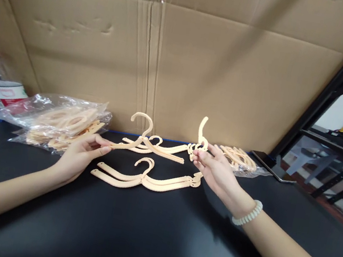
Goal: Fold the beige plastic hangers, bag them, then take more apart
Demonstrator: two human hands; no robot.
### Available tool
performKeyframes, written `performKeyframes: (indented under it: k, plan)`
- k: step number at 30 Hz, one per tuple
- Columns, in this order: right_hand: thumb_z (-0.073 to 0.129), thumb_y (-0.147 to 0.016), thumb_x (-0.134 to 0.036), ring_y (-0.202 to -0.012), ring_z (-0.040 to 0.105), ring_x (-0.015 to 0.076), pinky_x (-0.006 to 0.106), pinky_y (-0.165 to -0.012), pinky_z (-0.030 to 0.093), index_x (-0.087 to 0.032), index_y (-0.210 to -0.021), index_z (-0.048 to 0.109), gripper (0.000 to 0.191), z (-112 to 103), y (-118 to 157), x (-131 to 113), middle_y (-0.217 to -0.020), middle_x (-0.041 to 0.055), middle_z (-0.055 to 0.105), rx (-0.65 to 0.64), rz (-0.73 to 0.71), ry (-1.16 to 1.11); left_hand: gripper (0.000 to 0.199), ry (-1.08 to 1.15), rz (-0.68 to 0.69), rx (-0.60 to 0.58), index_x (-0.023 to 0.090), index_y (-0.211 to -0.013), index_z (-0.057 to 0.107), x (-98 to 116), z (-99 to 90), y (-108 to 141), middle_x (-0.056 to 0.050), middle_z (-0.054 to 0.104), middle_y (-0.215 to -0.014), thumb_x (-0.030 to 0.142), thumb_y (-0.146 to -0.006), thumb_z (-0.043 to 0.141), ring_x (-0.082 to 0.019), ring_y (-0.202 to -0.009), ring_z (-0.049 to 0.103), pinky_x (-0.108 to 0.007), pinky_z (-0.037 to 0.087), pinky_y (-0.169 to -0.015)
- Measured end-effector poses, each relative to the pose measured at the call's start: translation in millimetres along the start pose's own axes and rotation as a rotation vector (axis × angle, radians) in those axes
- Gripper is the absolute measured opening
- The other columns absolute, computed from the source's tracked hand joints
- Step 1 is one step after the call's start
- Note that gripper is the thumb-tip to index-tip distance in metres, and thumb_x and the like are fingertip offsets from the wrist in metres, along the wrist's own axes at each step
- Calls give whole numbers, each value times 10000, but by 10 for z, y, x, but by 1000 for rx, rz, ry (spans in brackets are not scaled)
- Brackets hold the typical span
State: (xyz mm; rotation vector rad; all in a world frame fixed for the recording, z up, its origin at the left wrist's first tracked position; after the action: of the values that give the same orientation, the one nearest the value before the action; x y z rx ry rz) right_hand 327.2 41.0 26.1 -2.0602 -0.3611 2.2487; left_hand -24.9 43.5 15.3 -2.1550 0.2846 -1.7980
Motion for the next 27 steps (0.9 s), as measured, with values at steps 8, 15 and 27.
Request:
performKeyframes:
  k: [8,15,27]
  plan:
    - [765,-739,-407,-1144,602,255,404,-971,484,-209,-930,634,305,45,25,67,-1076,90,705,-22,111,-23,352,64,-17,-11,194,-690,593,-24,10,-13,-43,724,-849,435,-606,835,-261,-926,661,-452,467,-935]
    - [810,-705,-394,-1103,633,243,385,-970,475,-187,-784,605,302,123,55,22,-987,81,732,-102,103,-75,352,92,-10,-9,192,-662,618,-4,30,-14,-53,733,-825,435,-575,856,-264,-893,668,-422,491,-885]
    - [777,-775,-307,-1116,638,290,373,-942,538,-168,-765,567,251,139,121,71,-952,62,699,-287,382,-155,314,138,7,-25,179,-657,624,12,30,10,-46,725,-832,369,-586,863,-220,-866,658,-371,481,-868]
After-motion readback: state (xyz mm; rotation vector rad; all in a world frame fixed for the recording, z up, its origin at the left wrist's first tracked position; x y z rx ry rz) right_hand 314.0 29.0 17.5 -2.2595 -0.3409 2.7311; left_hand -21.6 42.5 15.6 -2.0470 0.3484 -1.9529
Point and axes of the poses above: each hand's wrist, its own y-axis away from the middle knuckle, its own z-axis out of the palm, x = y × z, the point moved 3 cm from there along -y, towards the middle knuckle
